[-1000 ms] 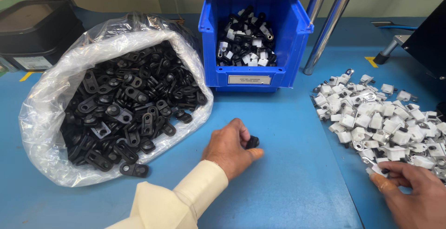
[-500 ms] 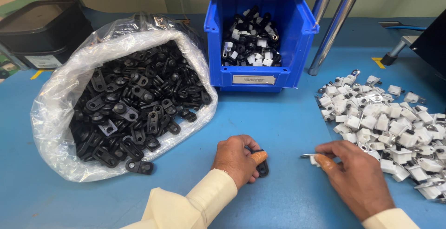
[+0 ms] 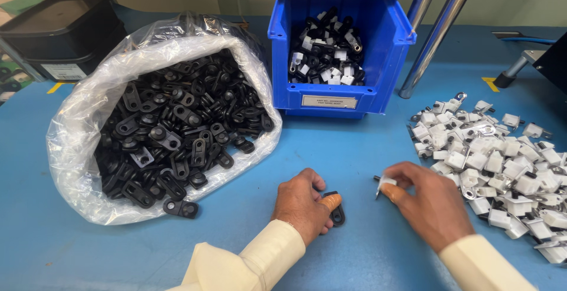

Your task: The person repeatedly picks a black plastic part and a white plastic part, aligns them, and presses them together to form an assembled unit. The assembled units are placed into a blue bin on the table. The process is repeated continuously throughout the clip.

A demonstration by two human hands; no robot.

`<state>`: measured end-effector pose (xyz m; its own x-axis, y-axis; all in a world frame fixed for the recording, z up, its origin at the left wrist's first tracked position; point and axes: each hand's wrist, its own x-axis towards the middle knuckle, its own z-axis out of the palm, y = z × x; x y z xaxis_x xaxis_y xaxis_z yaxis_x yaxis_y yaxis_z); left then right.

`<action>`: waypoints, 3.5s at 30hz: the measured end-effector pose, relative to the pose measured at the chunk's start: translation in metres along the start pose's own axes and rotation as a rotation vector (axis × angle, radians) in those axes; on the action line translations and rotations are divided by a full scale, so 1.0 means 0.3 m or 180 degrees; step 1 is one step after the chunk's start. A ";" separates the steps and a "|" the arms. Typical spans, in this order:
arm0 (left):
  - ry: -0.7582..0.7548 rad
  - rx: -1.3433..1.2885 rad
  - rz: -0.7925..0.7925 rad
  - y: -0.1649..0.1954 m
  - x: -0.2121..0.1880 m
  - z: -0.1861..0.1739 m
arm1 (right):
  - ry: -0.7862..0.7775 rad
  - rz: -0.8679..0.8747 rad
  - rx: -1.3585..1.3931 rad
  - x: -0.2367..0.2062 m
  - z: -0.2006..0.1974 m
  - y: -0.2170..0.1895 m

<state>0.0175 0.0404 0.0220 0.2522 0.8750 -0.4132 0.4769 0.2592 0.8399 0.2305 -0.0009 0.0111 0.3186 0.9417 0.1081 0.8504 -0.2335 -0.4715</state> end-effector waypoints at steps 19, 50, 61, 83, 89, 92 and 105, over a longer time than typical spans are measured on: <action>0.0173 -0.0456 0.0050 -0.019 -0.031 0.005 | 0.0480 -0.0365 0.0398 -0.048 0.099 -0.115; -0.0366 0.0311 -0.0125 0.096 0.023 0.051 | 0.0567 0.0342 0.1856 -0.181 0.148 -0.081; -0.0726 0.1497 -0.0183 0.169 0.018 0.002 | 0.0152 0.0750 0.1820 -0.168 0.114 -0.116; -0.1140 -0.0044 -0.0576 0.043 0.083 -0.030 | 0.0059 -0.0454 0.0560 -0.166 0.093 -0.134; -0.0814 0.0611 -0.0283 0.087 0.054 -0.028 | -0.0091 -0.0589 0.0330 -0.143 0.074 -0.143; -0.0619 0.2080 0.0175 0.120 0.045 -0.001 | -0.0065 -0.0666 0.0231 -0.133 0.065 -0.160; -0.0434 0.0097 -0.0034 -0.010 -0.022 0.011 | -0.0606 0.0385 0.1080 -0.072 0.055 -0.164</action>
<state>0.0172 0.0324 0.0211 0.3580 0.8081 -0.4678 0.5050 0.2539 0.8249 0.1749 -0.0058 0.0176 0.2976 0.9477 -0.1148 0.6149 -0.2823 -0.7363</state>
